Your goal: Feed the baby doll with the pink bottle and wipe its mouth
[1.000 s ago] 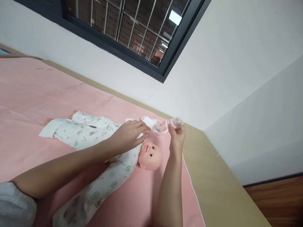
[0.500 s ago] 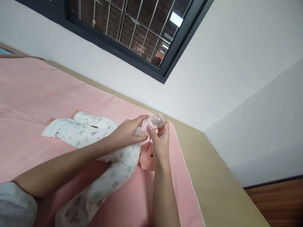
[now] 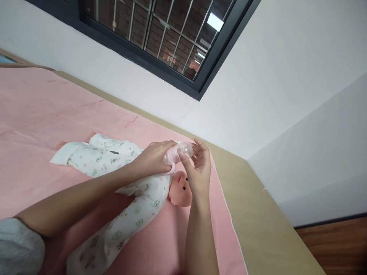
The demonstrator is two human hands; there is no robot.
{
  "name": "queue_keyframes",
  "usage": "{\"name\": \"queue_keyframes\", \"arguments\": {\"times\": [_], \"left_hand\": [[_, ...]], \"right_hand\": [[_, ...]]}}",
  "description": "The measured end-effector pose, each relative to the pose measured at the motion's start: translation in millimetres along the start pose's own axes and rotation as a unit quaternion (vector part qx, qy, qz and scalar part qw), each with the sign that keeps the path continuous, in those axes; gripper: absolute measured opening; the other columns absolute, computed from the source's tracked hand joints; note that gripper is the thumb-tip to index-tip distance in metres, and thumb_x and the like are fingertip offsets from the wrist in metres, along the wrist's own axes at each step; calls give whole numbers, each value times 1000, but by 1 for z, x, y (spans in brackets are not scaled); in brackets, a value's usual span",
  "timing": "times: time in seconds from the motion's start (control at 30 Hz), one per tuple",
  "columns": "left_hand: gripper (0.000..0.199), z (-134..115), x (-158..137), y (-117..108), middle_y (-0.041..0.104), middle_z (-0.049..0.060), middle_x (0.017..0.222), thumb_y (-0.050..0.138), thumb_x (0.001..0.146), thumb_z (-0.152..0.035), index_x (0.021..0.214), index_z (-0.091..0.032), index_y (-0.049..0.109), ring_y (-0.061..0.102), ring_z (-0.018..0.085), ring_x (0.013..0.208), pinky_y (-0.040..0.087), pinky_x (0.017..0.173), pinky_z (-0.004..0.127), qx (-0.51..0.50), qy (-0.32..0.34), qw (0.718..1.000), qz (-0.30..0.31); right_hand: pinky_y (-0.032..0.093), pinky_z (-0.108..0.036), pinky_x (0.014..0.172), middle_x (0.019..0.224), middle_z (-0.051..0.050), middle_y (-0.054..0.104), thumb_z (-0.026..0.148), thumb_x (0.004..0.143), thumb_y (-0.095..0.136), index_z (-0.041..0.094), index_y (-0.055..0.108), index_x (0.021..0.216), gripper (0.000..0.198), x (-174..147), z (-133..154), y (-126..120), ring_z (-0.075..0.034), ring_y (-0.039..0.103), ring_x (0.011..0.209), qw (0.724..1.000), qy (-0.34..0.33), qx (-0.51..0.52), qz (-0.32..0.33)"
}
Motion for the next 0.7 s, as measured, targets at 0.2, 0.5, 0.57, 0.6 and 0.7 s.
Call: {"name": "queue_keyframes", "arguments": {"times": [0.2,0.5,0.57,0.6,0.7], "left_hand": [[45,2,2,0,68,3,105,54,65,-13,109,-20,59,64,22,92,47,75,31,-6,36,999,-12],[49,5,3,-1,71,1,102,57,62,-14,111,-21,61,64,23,90,46,78,34,16,38,999,-1],[49,5,3,-1,71,1,103,57,62,-14,110,-21,62,65,23,90,46,79,34,20,40,999,-2],[50,5,3,-1,71,2,104,56,62,-14,111,-21,62,65,23,91,46,80,35,22,41,999,-3],[53,8,4,-1,71,2,111,57,63,-14,115,-21,61,64,23,98,45,88,37,31,43,999,-9]], "right_hand": [[55,-41,95,121,-4,64,38,76,76,27,68,112,39,-1,-3,2,-20,62,108,999,33,16,23],[56,-44,96,123,-5,66,34,73,79,27,71,111,39,1,-5,-3,-22,64,111,998,40,22,46],[57,-44,97,124,-5,66,34,73,79,26,71,111,39,1,-4,-3,-22,64,112,998,40,25,51],[57,-44,97,124,-5,66,33,74,79,26,71,111,39,1,-4,-3,-22,64,112,998,40,24,53],[56,-43,98,125,-5,66,33,75,78,26,70,113,39,0,-3,-3,-22,64,113,998,38,15,57]]}}
Point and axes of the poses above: each hand's wrist, its own x-axis towards the middle knuckle, its own y-axis out of the palm, z = x × y, the point moved 8 cm from there along x, towards the middle knuckle
